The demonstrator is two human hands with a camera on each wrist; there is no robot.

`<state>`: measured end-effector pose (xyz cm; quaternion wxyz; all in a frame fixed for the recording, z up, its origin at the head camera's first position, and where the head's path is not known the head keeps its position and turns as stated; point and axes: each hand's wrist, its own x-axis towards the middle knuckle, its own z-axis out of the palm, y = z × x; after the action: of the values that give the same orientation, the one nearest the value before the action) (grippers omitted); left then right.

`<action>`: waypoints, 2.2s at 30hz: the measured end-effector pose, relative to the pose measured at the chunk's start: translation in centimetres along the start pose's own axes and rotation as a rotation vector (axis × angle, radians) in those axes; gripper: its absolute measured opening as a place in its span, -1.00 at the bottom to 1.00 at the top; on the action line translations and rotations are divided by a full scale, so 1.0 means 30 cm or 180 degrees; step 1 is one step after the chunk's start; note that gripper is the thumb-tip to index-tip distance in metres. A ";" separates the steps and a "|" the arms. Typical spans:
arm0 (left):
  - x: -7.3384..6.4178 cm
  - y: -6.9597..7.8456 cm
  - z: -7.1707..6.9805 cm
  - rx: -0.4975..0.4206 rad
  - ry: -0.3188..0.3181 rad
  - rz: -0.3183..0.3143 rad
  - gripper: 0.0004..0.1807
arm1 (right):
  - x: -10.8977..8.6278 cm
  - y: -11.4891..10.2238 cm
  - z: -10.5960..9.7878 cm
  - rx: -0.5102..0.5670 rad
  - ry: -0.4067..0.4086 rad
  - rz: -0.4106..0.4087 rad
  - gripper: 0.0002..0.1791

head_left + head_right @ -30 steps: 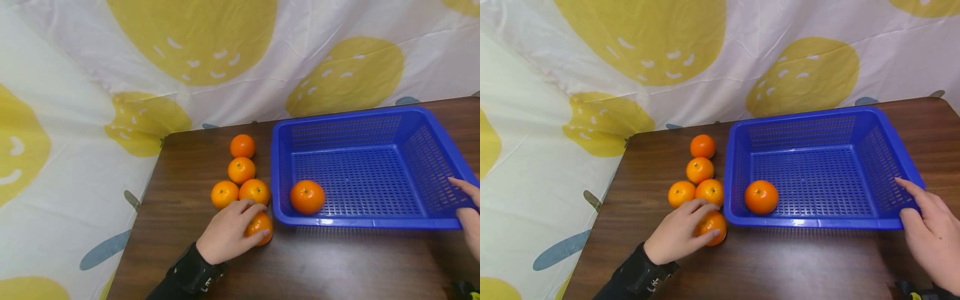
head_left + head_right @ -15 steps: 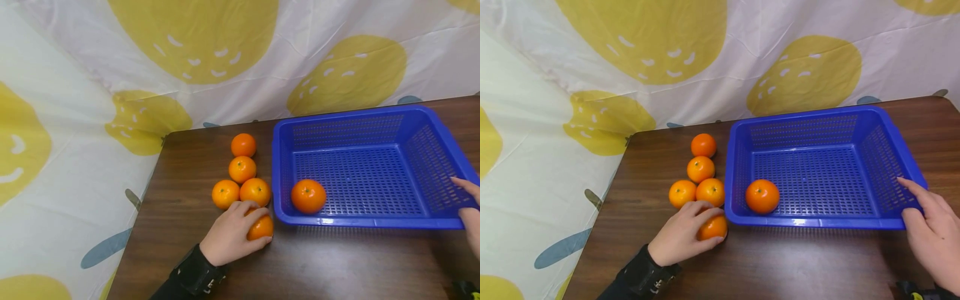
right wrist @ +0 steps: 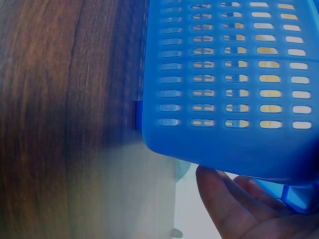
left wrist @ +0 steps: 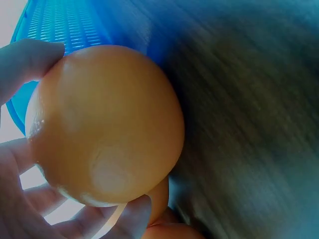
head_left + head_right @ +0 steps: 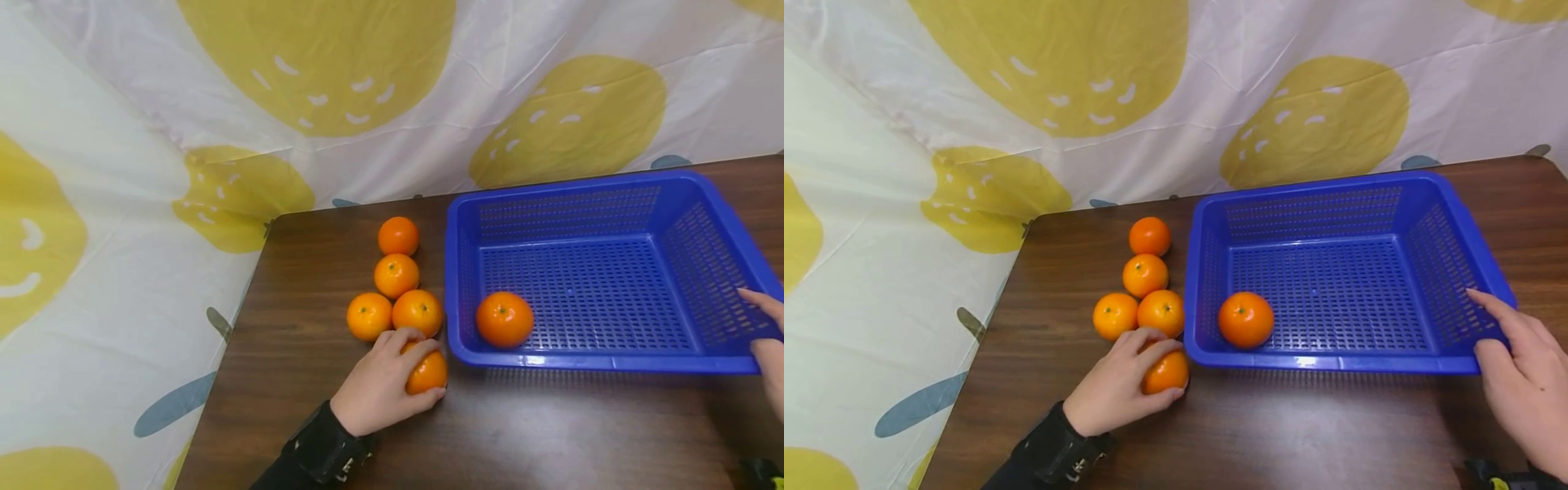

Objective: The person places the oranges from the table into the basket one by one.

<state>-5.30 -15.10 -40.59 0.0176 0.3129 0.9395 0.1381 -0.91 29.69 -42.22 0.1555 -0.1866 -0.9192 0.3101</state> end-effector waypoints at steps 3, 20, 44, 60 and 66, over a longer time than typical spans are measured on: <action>-0.001 0.000 0.006 -0.0030 -0.0015 -0.0025 -0.37 | -0.003 -0.003 0.000 -0.0027 0.0022 0.0004 -0.23; 0.004 0.007 0.042 -0.0167 -0.0096 -0.0054 -0.29 | -0.011 -0.025 -0.002 -0.0080 -0.0044 0.0100 -0.25; -0.009 0.015 0.062 -0.0311 -0.0094 -0.0089 -0.29 | -0.009 -0.024 -0.006 -0.0046 -0.0088 0.0124 -0.23; -0.015 0.031 0.021 -0.0271 -0.0049 -0.0062 -0.30 | -0.010 -0.012 -0.002 -0.0075 -0.0089 0.0125 -0.22; -0.013 0.032 -0.001 -0.0228 0.0080 -0.0013 -0.30 | -0.014 -0.024 -0.004 -0.0019 -0.0103 0.0148 -0.22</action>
<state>-4.43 -14.60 -40.33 0.0174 0.3084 0.9347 0.1756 -0.66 29.03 -41.73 0.1328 -0.2034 -0.9179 0.3138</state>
